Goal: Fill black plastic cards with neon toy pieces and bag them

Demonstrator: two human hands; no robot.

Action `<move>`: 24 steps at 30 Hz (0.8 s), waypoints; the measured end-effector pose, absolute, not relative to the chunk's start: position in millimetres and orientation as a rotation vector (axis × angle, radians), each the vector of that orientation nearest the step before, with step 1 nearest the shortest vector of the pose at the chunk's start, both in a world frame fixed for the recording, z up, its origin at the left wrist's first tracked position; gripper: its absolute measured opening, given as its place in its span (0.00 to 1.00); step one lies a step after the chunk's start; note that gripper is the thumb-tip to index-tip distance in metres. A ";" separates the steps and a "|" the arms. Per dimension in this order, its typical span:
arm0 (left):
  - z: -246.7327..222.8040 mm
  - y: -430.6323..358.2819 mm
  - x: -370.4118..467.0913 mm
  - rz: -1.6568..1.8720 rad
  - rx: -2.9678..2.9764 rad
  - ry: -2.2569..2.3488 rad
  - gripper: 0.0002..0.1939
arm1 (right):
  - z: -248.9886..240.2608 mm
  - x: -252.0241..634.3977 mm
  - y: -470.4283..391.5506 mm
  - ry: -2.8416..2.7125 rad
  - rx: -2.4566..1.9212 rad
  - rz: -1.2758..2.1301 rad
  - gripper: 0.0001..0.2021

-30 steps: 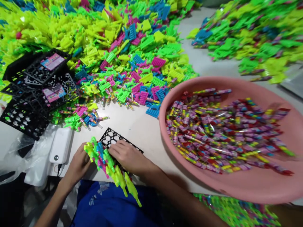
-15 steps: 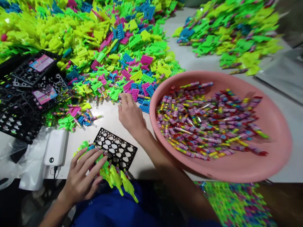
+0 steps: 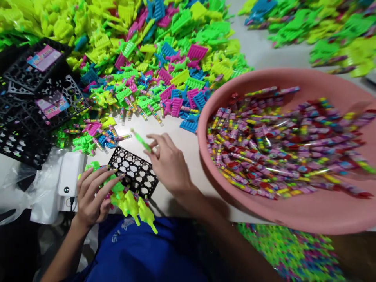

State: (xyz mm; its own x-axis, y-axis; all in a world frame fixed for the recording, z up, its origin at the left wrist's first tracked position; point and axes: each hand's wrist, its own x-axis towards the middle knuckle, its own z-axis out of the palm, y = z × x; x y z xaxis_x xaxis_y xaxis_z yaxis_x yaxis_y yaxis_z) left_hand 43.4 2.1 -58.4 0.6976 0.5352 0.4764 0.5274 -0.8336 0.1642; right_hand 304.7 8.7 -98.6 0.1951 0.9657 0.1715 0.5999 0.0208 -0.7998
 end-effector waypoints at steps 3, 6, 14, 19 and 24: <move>-62.3 -1.0 46.9 0.892 2.851 0.951 0.30 | -104.1 288.1 -18.1 -1.470 -1.544 0.821 0.05; -65.7 -6.5 51.2 0.951 2.843 1.036 0.33 | -112.1 275.1 -33.7 -1.444 -1.394 0.995 0.02; -67.9 -10.2 58.0 0.932 2.824 1.041 0.32 | -123.5 282.1 -40.4 -1.781 -1.146 1.038 0.10; -67.3 -7.5 62.1 0.890 2.835 1.035 0.32 | -122.8 289.6 -41.7 -2.067 -1.052 0.865 0.14; -67.4 -2.5 66.6 0.855 2.861 0.997 0.32 | -123.3 288.7 -36.6 -2.133 -1.014 0.816 0.08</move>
State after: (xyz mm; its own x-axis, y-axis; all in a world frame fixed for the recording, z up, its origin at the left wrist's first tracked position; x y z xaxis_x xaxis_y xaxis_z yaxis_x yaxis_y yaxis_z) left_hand 66.6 -2.5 -67.4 0.6517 0.5740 0.4958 0.5775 -0.7993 0.1663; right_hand 288.7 -36.6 -123.3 -0.5038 0.8194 0.2734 0.4278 0.5117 -0.7451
